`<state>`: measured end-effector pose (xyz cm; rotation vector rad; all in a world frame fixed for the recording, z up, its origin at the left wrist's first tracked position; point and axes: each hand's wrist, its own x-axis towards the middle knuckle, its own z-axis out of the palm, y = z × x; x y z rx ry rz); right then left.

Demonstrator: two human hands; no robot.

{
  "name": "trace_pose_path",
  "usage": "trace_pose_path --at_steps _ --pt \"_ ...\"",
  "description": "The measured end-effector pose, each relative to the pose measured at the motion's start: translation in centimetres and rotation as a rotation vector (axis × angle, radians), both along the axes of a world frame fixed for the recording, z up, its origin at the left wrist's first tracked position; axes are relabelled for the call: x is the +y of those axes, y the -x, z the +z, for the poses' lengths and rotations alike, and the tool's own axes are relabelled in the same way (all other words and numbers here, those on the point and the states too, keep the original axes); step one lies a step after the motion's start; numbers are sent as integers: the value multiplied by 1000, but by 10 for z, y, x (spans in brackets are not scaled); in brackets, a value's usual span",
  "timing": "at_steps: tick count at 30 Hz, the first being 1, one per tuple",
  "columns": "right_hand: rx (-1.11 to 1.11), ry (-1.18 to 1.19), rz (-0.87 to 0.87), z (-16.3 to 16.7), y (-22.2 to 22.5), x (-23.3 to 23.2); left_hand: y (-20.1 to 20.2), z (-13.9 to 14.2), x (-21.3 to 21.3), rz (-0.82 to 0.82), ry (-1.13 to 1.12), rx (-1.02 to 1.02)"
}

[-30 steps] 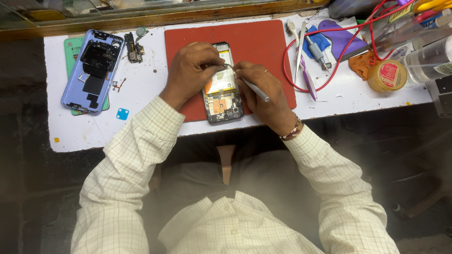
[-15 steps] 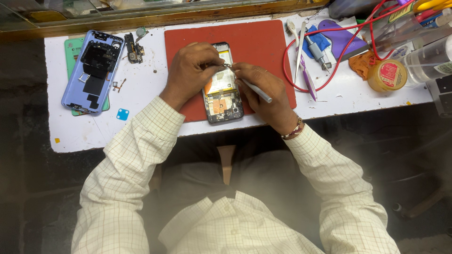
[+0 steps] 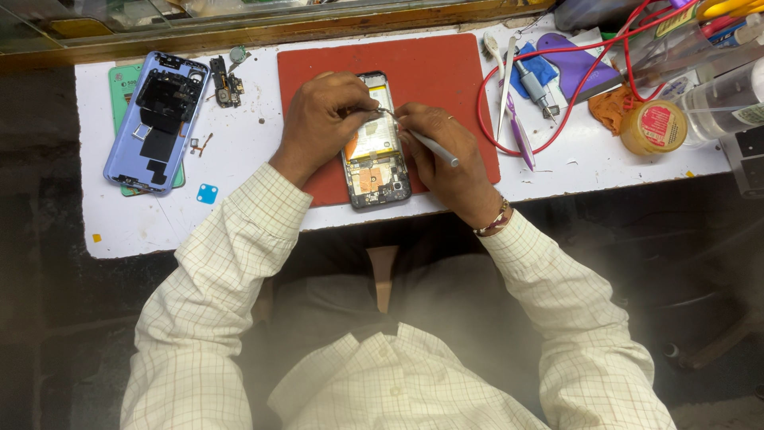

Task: The person repairs a disassembled smartphone on a red mat at a workbench. They use a metal tool to work on the phone's internal components, then use a toothbrush to brush the internals and continue working on the board with the tool.

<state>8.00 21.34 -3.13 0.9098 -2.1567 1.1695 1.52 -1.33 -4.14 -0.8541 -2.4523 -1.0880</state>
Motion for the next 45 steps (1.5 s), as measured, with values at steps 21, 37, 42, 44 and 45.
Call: trace_pose_path --at_steps 21,37,42,44,45 --pt "-268 278 49 -15 8 6 -5 7 0 -6 -45 -49" --pt "-248 258 79 -11 8 6 -4 7 0 -4 -29 -51" --pt "-213 231 77 -9 8 6 -3 6 0 1 -20 -61" --pt "-198 220 72 -9 8 6 -2 6 1 -1 -15 -40" --pt "-195 221 72 -10 8 6 -2 6 1 -2 -12 -30"
